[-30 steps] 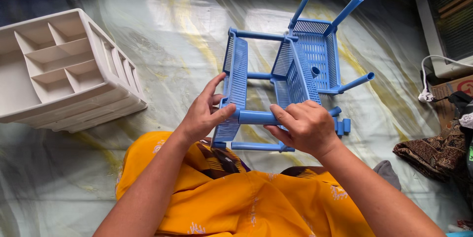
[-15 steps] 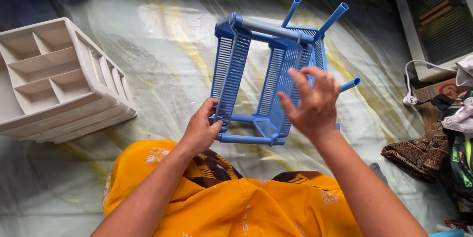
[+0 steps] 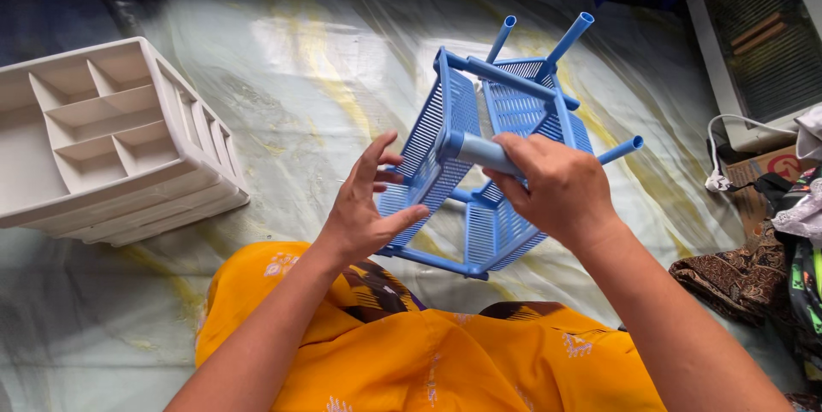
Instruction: The person sits on the floor and disassembles a blue plastic storage rack. They wipe the rack with a cloth, then remove the connecting rods and baskets, separating the unit into individual components.
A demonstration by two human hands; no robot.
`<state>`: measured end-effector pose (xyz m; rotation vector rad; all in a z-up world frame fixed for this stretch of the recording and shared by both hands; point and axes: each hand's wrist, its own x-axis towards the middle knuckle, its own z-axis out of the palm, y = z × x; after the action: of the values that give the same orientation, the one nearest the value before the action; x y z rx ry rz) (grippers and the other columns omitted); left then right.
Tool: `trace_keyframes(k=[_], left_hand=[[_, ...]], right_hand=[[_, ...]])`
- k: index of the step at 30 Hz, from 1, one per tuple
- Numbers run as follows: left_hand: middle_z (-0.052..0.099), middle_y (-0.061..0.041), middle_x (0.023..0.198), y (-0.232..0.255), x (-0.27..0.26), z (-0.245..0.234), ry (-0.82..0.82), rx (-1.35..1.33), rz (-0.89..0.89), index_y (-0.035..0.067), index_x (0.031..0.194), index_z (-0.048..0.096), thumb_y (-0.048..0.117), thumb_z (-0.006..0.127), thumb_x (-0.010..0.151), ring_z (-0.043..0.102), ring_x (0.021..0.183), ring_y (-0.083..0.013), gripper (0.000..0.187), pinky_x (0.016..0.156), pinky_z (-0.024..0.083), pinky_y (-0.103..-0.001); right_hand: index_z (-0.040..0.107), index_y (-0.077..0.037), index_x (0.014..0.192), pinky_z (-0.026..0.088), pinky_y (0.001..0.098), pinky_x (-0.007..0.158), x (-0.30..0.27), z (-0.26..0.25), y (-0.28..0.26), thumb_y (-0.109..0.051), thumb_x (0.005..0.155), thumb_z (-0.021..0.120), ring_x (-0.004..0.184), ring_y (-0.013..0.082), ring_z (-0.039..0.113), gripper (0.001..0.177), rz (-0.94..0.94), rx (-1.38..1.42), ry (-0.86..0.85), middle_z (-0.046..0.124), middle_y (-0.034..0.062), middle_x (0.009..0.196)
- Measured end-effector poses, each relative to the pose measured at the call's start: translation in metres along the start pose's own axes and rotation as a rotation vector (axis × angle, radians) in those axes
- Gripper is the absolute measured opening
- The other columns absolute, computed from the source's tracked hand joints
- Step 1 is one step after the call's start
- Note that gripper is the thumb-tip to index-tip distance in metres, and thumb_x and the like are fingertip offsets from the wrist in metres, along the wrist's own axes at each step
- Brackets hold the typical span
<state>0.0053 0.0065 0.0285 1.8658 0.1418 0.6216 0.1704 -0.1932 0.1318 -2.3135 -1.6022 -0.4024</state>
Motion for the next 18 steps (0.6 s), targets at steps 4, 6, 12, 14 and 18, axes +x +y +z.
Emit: trace_keyframes(k=[4, 6, 12, 14, 18], left_hand=[[0.073, -0.010, 0.114, 0.026, 0.023, -0.008, -0.195, -0.112, 0.008, 0.014, 0.147, 0.048, 0.031, 0.087, 0.081, 0.075, 0.097, -0.0188, 0.079, 0.088, 0.062, -0.033], [0.076, -0.010, 0.112, 0.034, 0.027, -0.006, -0.286, -0.033, 0.114, 0.011, 0.133, 0.064, 0.026, 0.087, 0.087, 0.077, 0.097, -0.0161, 0.053, 0.086, 0.063, -0.030], [0.068, -0.003, 0.075, 0.037, 0.019, 0.006, -0.309, -0.068, -0.040, 0.004, 0.101, 0.063, 0.017, 0.088, 0.081, 0.067, 0.064, -0.0094, 0.035, 0.062, 0.058, -0.024], [0.068, -0.002, 0.076, 0.033, 0.016, 0.007, -0.338, -0.143, -0.013, 0.005, 0.102, 0.062, 0.017, 0.087, 0.082, 0.067, 0.067, -0.0061, 0.034, 0.063, 0.058, -0.023], [0.063, -0.005, 0.069, 0.028, 0.014, 0.007, -0.391, -0.168, -0.054, 0.003, 0.104, 0.064, 0.014, 0.088, 0.084, 0.055, 0.062, -0.0062, 0.033, 0.056, 0.049, -0.024]], right_hand=[[0.072, -0.012, 0.108, 0.051, 0.0359, 0.050, -0.016, -0.004, -0.023, -0.037, 0.082, 0.080, 0.060, 0.0230, 0.067, 0.036, -0.021, -0.078, -0.061, 0.066, 0.0052, 0.074], [0.072, -0.012, 0.107, 0.051, 0.0359, 0.050, -0.021, -0.006, -0.031, -0.039, 0.082, 0.079, 0.059, 0.0230, 0.066, 0.037, -0.009, -0.080, -0.071, 0.065, 0.0048, 0.072], [0.071, -0.013, 0.109, 0.050, 0.0370, 0.050, -0.036, -0.003, -0.034, -0.039, 0.083, 0.079, 0.060, 0.0223, 0.066, 0.038, -0.011, -0.006, -0.102, 0.065, 0.0029, 0.071], [0.071, -0.014, 0.109, 0.049, 0.0371, 0.048, -0.039, -0.004, -0.032, -0.038, 0.082, 0.078, 0.058, 0.0224, 0.066, 0.037, -0.004, 0.042, -0.141, 0.065, 0.0023, 0.069], [0.071, -0.015, 0.109, 0.050, 0.0369, 0.047, -0.036, -0.010, -0.030, -0.038, 0.083, 0.077, 0.056, 0.0229, 0.066, 0.036, 0.001, 0.121, -0.181, 0.066, 0.0020, 0.070]])
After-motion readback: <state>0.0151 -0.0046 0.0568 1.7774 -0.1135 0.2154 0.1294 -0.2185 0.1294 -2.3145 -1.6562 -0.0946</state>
